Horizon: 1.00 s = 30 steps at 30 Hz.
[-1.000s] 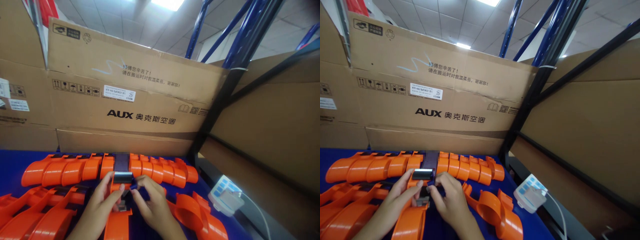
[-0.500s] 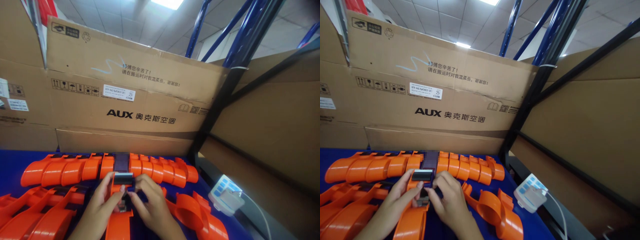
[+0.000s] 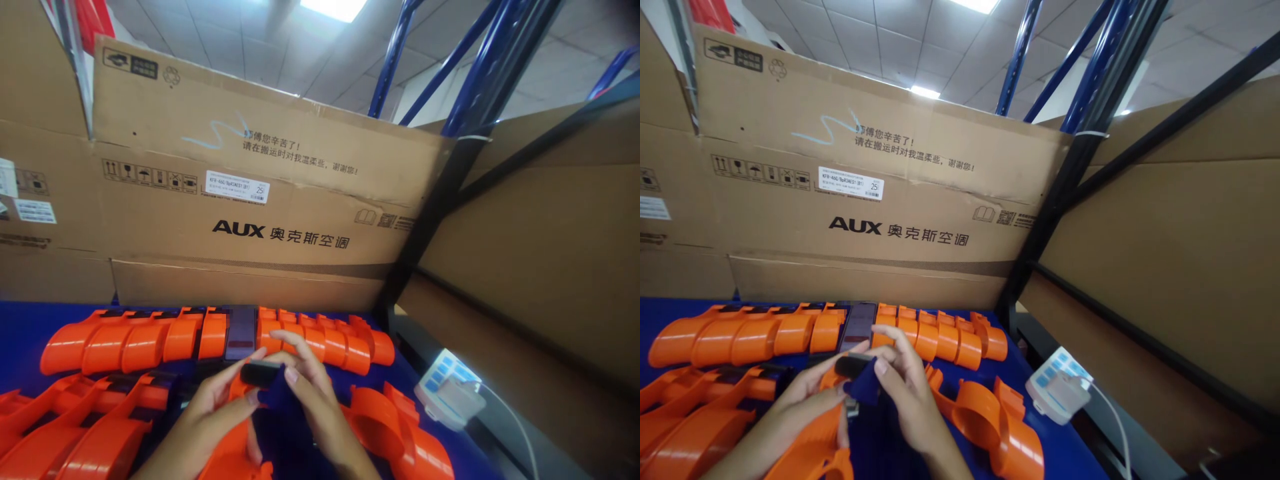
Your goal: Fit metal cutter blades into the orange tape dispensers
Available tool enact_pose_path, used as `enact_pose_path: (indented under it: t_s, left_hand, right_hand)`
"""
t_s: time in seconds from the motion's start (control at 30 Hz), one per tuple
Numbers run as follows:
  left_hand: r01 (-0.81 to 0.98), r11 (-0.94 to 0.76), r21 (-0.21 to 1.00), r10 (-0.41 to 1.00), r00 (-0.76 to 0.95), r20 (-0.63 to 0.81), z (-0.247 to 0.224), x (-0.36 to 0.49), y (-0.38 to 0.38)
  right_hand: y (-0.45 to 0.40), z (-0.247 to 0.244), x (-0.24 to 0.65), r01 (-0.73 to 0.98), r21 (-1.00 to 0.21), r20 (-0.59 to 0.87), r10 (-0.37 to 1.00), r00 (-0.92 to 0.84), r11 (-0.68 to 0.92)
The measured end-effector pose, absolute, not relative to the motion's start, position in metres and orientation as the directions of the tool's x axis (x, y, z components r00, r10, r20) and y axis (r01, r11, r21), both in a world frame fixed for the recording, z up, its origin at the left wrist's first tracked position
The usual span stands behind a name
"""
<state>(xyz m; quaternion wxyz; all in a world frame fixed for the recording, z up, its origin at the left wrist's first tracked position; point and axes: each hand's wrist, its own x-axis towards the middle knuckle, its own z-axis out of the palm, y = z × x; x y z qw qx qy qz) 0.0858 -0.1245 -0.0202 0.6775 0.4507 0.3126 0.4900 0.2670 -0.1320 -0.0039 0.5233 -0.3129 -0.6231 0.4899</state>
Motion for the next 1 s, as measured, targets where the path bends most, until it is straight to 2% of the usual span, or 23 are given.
enact_pose_path:
  t_s: [0.13, 0.3, 0.43, 0.6, 0.87, 0.93, 1.0]
  left_hand:
    - [-0.372, 0.191, 0.908, 0.912, 0.409, -0.024, -0.014, 0.085, -0.131]
    - [-0.421, 0.213, 0.882, 0.886, 0.463, 0.007, -0.010, 0.083, -0.137]
    - [-0.412, 0.176, 0.894, 0.914, 0.405, 0.007, -0.010, 0.085, -0.135]
    - [-0.399, 0.138, 0.907, 0.955, 0.295, -0.015, -0.008, 0.088, -0.134]
    - [-0.435, 0.177, 0.883, 0.960, 0.275, -0.057, -0.014, 0.082, -0.125]
    - [-0.472, 0.220, 0.854, 0.962, 0.248, -0.111, -0.012, 0.077, -0.122]
    - [-0.524, 0.236, 0.818, 0.968, 0.205, -0.147, -0.008, 0.071, -0.121]
  right_hand:
    - [-0.132, 0.000, 0.268, -0.173, -0.955, 0.290, 0.887, -0.361, 0.242]
    - [-0.127, -0.009, 0.266, -0.083, -0.948, 0.318, 0.907, -0.277, 0.307]
    - [-0.126, -0.016, 0.261, 0.046, -0.917, 0.376, 0.899, -0.226, 0.395]
    - [-0.127, -0.015, 0.260, 0.102, -0.883, 0.430, 0.875, -0.222, 0.459]
    - [-0.124, -0.016, 0.259, 0.169, -0.874, 0.420, 0.883, -0.209, 0.456]
    - [-0.122, -0.014, 0.262, 0.301, -0.847, 0.399, 0.898, -0.185, 0.438]
    - [-0.122, -0.013, 0.267, 0.529, -0.735, 0.396, 0.902, -0.173, 0.424]
